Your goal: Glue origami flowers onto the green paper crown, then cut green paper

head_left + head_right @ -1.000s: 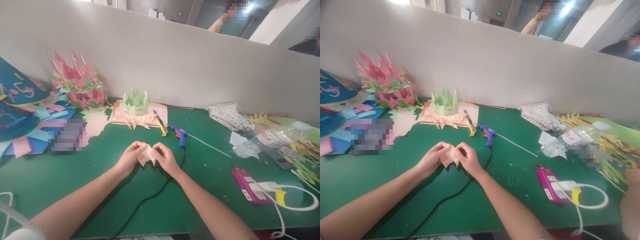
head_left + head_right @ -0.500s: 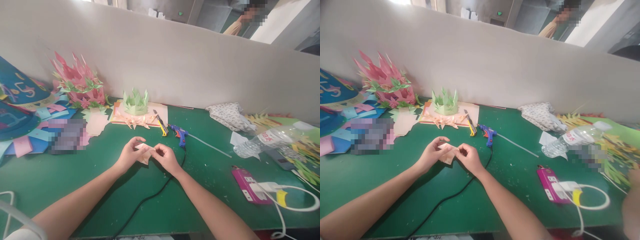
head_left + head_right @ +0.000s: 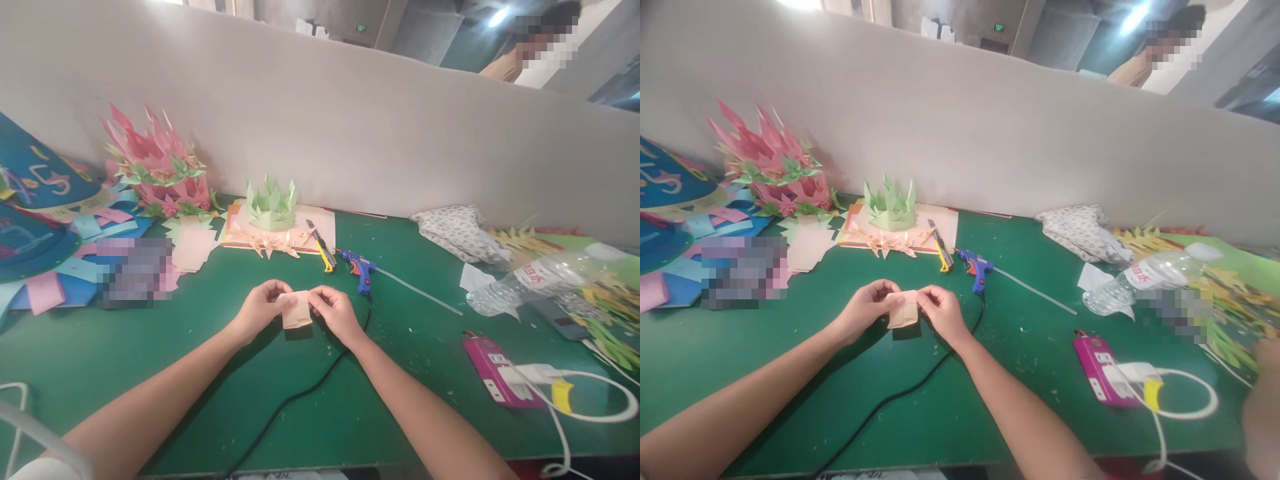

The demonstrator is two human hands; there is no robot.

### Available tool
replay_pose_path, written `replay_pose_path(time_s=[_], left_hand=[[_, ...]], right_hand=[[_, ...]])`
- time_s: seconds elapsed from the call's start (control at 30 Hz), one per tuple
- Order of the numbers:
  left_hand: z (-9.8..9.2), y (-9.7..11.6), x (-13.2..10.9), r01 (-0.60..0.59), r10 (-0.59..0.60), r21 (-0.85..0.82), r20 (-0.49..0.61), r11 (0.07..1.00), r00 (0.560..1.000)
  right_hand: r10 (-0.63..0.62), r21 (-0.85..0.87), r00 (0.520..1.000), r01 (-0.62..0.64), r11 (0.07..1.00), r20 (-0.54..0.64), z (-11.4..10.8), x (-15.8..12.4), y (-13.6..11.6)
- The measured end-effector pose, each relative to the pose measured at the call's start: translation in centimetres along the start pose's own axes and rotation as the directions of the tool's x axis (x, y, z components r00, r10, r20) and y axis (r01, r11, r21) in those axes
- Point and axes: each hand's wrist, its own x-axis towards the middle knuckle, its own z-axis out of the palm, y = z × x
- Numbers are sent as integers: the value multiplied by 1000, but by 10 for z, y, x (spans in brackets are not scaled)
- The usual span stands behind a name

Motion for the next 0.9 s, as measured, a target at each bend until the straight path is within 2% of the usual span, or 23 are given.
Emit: replay_pose_path(time_s=[0.13,0.27,0.47,0.7,0.8,0.9], left_hand=[[1,0,-1,-6,4,78,32,997,999],[3,0,-3,-23,23,127,-2,992,1000],[7,1,-4,-12,14,42,-39,999,999],[18,5,-10,34,-45,-191,-52,981,998],[19,4,-10,3,-19,-181,-83,984,996],[16,5,-9,-20,10,-83,-110,996,994]], right_hand=[[-23,-46,1000,24,999,13,1,-2,-2],[-62,-63,997,64,996,36,1,-3,-5],[-75,-65,997,74,995,0,2,-4,-7],[-33,110,997,41,993,-75,11,-6,-12],[-39,100,994,49,994,-100,12,-6,-12],[-43,92,996,50,994,-80,9,-4,-12]])
